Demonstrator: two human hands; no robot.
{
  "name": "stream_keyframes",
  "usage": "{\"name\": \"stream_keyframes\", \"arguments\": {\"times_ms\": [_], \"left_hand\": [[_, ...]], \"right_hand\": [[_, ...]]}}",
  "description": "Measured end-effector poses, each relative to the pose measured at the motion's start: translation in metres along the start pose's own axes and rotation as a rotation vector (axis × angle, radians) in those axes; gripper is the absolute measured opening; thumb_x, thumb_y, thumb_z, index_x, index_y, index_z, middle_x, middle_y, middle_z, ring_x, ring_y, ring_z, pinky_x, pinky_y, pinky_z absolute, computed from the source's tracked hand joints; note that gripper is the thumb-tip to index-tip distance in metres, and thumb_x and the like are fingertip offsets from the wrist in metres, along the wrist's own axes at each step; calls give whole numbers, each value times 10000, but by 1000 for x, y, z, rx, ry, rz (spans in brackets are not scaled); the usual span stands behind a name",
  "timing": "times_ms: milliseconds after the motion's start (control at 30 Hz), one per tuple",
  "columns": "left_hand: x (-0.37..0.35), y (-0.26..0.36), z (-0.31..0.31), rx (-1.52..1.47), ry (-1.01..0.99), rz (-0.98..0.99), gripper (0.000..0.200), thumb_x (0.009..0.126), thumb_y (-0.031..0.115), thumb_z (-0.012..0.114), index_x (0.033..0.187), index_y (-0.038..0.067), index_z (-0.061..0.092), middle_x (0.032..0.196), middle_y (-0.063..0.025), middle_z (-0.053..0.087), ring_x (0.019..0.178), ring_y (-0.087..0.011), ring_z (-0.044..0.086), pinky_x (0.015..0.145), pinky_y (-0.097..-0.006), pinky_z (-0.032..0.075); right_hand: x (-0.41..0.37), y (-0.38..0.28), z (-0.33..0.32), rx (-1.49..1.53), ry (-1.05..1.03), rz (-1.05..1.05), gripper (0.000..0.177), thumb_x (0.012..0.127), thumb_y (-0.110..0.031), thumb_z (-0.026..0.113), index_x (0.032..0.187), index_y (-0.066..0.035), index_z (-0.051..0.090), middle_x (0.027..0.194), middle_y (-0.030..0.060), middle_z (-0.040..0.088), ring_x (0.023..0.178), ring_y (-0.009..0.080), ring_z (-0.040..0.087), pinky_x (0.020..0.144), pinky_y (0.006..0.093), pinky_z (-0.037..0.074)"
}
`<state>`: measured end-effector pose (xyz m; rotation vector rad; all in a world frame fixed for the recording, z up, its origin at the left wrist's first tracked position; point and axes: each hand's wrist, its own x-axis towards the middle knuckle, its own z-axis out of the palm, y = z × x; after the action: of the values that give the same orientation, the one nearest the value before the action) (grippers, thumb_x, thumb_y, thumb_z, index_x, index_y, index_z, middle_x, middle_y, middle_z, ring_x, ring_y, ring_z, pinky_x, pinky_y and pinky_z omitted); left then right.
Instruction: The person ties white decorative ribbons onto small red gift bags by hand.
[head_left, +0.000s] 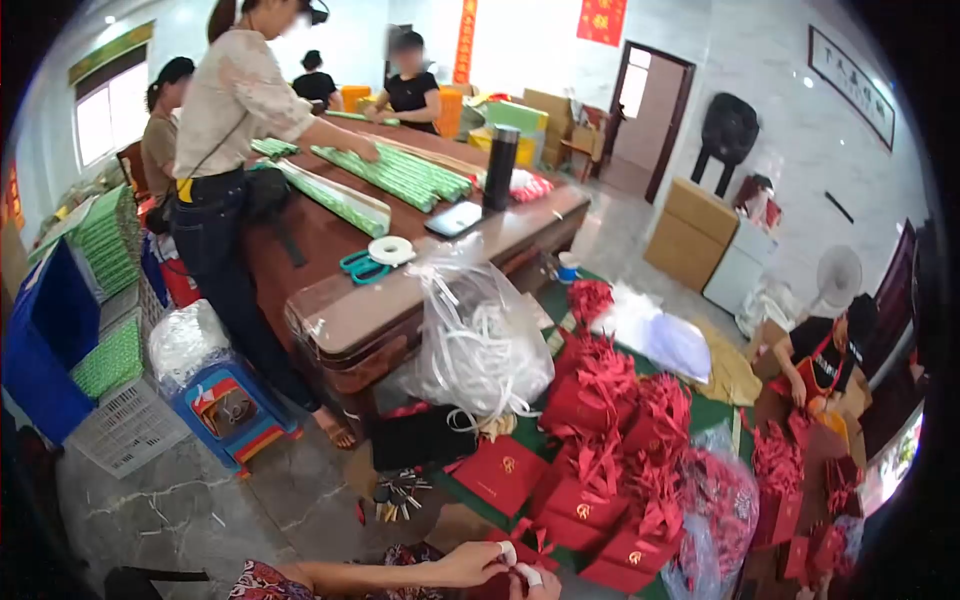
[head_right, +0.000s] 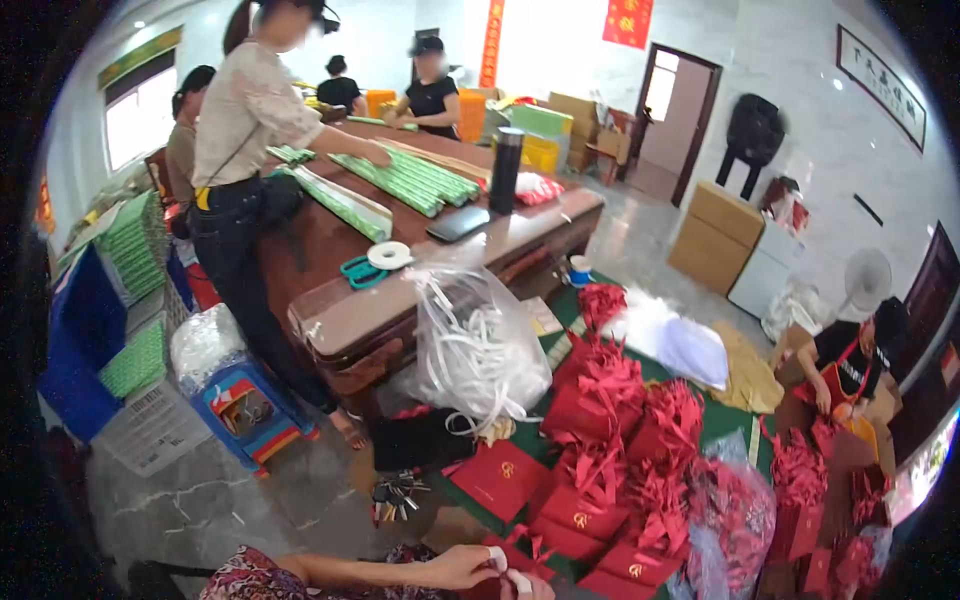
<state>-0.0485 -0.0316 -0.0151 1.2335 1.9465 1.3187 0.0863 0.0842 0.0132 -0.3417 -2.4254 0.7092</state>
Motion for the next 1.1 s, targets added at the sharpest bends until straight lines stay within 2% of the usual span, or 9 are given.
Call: {"name": "stream_keyframes", "arguments": {"times_ms": [133, 233, 300, 333, 533, 767, 867, 1033, 1100], "left_hand": [[4, -12, -2, -2, 4, 6, 175, 939, 151, 602, 1088, 66, 566, 931, -150, 655, 870, -337, 660, 756, -411, 518], [10, -12, -9, -48, 63, 62, 235, 923, 161, 622, 1137, 73, 579, 1066, -134, 634, 966, -330, 629, 821, -409, 509], [19, -22, -15, 308, 233, 247, 301, 887, 177, 654, 1160, 67, 593, 1206, -119, 577, 1093, -311, 565, 901, -407, 484], [22, -24, -18, 475, 226, 233, 341, 850, 183, 677, 1162, 64, 603, 1216, -115, 547, 1135, -308, 511, 929, -406, 461], [28, -52, -16, 760, -51, 144, 308, 846, 229, 669, 1100, 72, 594, 1032, -87, 543, 1006, -278, 534, 839, -385, 477], [21, -50, -6, 743, 5, 284, 214, 849, 209, 654, 979, 52, 588, 983, -89, 537, 963, -265, 535, 821, -376, 477], [21, -50, -4, 782, -65, 192, 239, 848, 228, 670, 974, 44, 581, 988, -108, 537, 970, -289, 543, 841, -388, 475], [26, -53, -7, 510, -139, 68, 336, 822, 269, 721, 983, 15, 571, 1029, -151, 547, 1011, -345, 554, 841, -418, 480], [25, -50, -3, 527, -149, 94, 350, 812, 259, 731, 1009, 13, 579, 1044, -155, 549, 1014, -348, 557, 844, -419, 487]], "right_hand": [[-4, 4, 9, 87, -6, 95, 189, 871, -70, 699, 1050, -70, 639, 964, 158, 663, 872, 375, 632, 775, 410, 514], [5, -14, 0, 122, 39, 133, 171, 890, -85, 689, 1053, -76, 637, 957, 151, 663, 877, 367, 636, 768, 409, 517], [-1, -1, 10, 109, 41, 114, 160, 905, -99, 679, 1057, -77, 634, 958, 148, 662, 878, 361, 640, 764, 408, 522], [-8, 12, 20, 117, 43, 123, 159, 906, -109, 677, 1056, -83, 633, 959, 145, 662, 875, 359, 640, 765, 407, 523], [-1, 15, 32, 77, 14, 186, 123, 896, -146, 680, 1006, -105, 645, 954, 132, 665, 863, 348, 641, 763, 404, 522], [-2, 15, 35, -5, 25, 239, 79, 869, -147, 681, 929, -98, 666, 889, 146, 665, 842, 354, 643, 744, 415, 516], [0, 17, 38, -12, 38, 209, 60, 863, -133, 674, 897, -84, 665, 851, 165, 654, 802, 367, 635, 718, 432, 510], [2, 11, 37, -82, 6, 224, 68, 861, -135, 674, 879, -71, 657, 826, 178, 644, 762, 380, 630, 691, 449, 505], [3, 12, 39, -88, 18, 243, 75, 862, -138, 676, 875, -68, 654, 824, 179, 644, 756, 381, 631, 687, 451, 506]]}}
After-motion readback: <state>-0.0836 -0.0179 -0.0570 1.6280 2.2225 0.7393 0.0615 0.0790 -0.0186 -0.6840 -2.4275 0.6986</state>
